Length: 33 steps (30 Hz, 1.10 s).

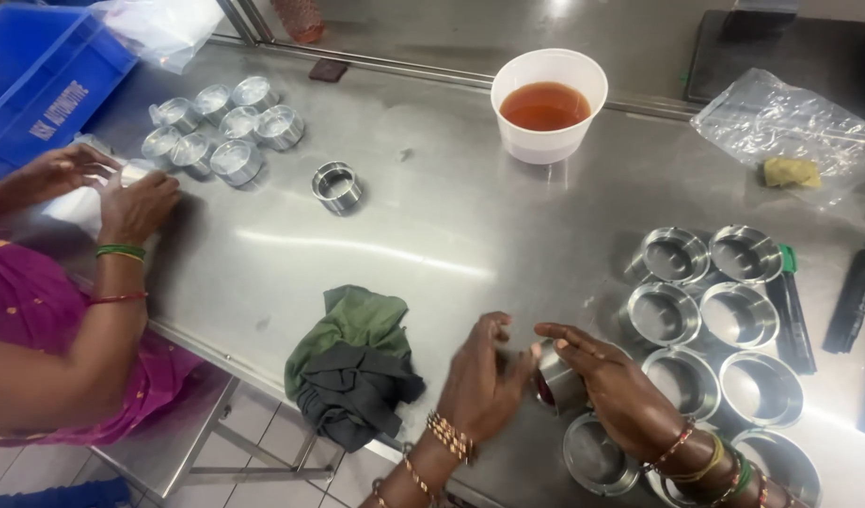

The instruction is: Cleaning and inspecting metal rings using cloths and a marker on a fabrication floor.

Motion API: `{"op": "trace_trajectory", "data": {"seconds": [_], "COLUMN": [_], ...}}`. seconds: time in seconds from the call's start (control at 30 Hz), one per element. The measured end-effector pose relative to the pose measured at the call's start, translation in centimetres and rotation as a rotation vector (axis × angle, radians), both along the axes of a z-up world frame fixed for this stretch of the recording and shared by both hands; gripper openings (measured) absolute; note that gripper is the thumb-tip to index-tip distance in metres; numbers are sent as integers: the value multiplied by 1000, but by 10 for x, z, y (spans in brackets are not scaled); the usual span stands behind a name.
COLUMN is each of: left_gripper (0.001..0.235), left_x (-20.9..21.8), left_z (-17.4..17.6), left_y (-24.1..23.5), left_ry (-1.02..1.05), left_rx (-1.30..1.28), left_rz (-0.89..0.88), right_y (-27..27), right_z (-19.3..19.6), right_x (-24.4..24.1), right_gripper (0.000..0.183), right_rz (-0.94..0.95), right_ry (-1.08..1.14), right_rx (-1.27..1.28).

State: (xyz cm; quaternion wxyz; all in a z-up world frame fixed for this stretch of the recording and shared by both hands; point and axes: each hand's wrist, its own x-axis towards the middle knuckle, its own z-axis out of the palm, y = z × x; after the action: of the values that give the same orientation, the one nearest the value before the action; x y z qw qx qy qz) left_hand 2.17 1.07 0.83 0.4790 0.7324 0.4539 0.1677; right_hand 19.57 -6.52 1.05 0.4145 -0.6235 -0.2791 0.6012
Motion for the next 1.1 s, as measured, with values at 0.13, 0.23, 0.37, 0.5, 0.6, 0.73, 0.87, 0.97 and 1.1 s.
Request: {"op": "trace_trajectory", "data": {"seconds": [0.13,0.23,0.37,0.5,0.6,0.73,0.87,0.97,1.1], "left_gripper": [83,76,79,97,90,102,105,104,98], "left_x": [10,13,18,4,-19,-50,-73,-84,-65], "left_z": [-8,-37,-47,-28,-30,-62,-61,-64,-79], "left_y": [-26,-4,59,154,214,287,337,366,360], "left_ry": [-188,-340,-196,226,470,534,650,610,726], "left_rx": [603,44,318,412,456,568,411,404,906], "left_rz": [-273,-145,-214,-126,-22,107,183,340,499], "right_y": [1,-1,7,51,82,144,241,316,365], "right_z": [8,10,-23,-12,19,64,33,7,-1], "right_x": [0,-4,22,78,114,126,164,186,186], "right_gripper": [48,49,49,38,36,39,42,34,19], "right_rz": [-169,-5,96,-169,-104,-135,-96,-95,77], "right_ry": [393,-147,-676,-347,-584,-724,-914,-1058,-1287], "right_rx": [-110,-101,606,162,165,186,458,529,355]}}
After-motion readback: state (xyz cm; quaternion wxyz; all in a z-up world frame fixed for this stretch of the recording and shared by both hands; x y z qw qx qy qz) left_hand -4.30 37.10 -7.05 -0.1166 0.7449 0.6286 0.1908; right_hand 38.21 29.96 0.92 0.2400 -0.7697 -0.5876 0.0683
